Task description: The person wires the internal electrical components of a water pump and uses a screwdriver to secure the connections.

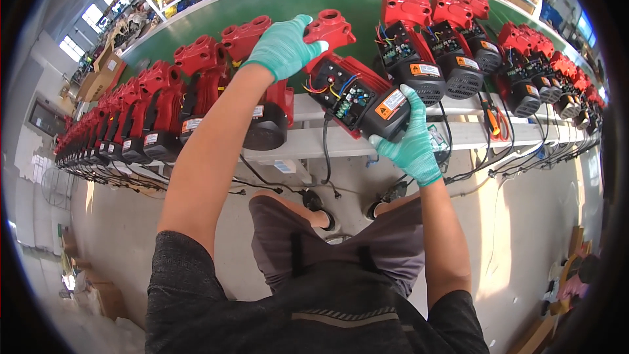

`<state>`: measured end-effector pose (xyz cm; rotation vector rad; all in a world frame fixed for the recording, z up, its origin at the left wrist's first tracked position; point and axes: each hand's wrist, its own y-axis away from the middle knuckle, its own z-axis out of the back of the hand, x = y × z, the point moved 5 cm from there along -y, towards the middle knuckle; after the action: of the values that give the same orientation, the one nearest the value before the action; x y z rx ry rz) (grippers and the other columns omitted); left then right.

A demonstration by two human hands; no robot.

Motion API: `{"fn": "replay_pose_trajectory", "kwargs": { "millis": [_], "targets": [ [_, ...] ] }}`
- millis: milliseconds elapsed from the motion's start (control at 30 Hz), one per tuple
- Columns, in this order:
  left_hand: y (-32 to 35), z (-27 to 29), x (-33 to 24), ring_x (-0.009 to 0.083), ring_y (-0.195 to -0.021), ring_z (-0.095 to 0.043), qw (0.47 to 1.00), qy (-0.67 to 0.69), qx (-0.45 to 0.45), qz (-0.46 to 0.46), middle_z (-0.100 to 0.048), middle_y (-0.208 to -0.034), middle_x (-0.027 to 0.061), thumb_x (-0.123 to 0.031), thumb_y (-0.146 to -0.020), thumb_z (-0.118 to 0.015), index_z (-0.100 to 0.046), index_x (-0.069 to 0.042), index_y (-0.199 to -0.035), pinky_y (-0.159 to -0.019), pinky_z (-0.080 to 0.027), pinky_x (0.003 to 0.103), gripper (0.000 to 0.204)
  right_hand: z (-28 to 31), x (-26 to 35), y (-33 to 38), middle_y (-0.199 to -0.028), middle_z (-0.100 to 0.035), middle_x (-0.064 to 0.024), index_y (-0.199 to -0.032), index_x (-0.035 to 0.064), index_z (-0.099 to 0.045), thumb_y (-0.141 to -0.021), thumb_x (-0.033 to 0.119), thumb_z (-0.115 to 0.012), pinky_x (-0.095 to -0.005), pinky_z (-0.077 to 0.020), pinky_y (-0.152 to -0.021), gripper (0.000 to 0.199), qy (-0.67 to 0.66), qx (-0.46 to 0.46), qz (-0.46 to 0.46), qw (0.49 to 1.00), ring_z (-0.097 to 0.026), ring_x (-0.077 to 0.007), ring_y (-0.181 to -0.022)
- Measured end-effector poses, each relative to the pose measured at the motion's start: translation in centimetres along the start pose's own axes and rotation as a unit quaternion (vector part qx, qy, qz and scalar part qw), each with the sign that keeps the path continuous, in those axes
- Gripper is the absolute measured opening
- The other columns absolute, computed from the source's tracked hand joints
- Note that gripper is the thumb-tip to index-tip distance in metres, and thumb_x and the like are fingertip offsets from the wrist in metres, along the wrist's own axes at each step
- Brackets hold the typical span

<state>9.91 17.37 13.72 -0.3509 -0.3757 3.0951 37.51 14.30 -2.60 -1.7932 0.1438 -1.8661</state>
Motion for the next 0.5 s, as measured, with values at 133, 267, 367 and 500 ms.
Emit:
{"fn": "replay_pose_trajectory", "kwargs": {
  "millis": [133,267,367,500],
  "targets": [
    [0.7,0.0,0.1,0.0433,-0.122,-0.065,1.0,-0.009,-0.002,0.017,-0.068,-0.129,0.0299,-0.052,-0.093,-0.073,-0.051,-0.001,-0.151,-0.107,-0.051,0.046,0.08,0.4,0.4,-0.2,-0.143,-0.043,-0.0173,-0.159,0.0078,-0.035,-0.065,0.013,-0.095,-0.0429,-0.0489,-0.114,0.112,0.081,0.016,0.02,0.996,-0.053,-0.0318,-0.13],
    [4.0,1.2,-0.8,0.0418,-0.119,-0.066,0.999,-0.026,0.004,0.036,-0.069,-0.13,0.0255,-0.048,-0.094,-0.072,-0.045,-0.008,-0.157,-0.105,-0.052,0.047,0.079,1.8,1.5,0.4,-0.145,-0.042,-0.0186,-0.161,0.0105,-0.035,-0.068,0.014,-0.095,-0.0439,-0.0482,-0.115,0.111,0.069,0.046,0.012,0.997,-0.052,-0.0344,-0.132],
    [5.6,1.8,-1.0,0.0395,-0.115,-0.068,0.996,-0.059,0.004,0.06,-0.07,-0.128,0.0207,-0.047,-0.095,-0.069,-0.042,-0.018,-0.162,-0.101,-0.054,0.047,0.077,2.1,2.1,0.5,-0.155,-0.039,-0.0191,-0.163,0.0125,-0.034,-0.071,0.014,-0.094,-0.0452,-0.0468,-0.117,0.109,0.062,0.068,0.02,0.996,-0.049,-0.0363,-0.141],
    [7.7,2.4,-0.8,0.0369,-0.109,-0.07,0.994,-0.09,0.005,0.065,-0.072,-0.121,0.0187,-0.047,-0.097,-0.066,-0.045,-0.028,-0.16,-0.097,-0.055,0.046,0.07,1.7,2.8,0.4,-0.17,-0.029,-0.0176,-0.165,0.0128,-0.033,-0.077,0.013,-0.091,-0.0456,-0.0437,-0.121,0.105,0.146,0.101,0.088,0.98,-0.038,-0.0334,-0.154]
  ]
}}
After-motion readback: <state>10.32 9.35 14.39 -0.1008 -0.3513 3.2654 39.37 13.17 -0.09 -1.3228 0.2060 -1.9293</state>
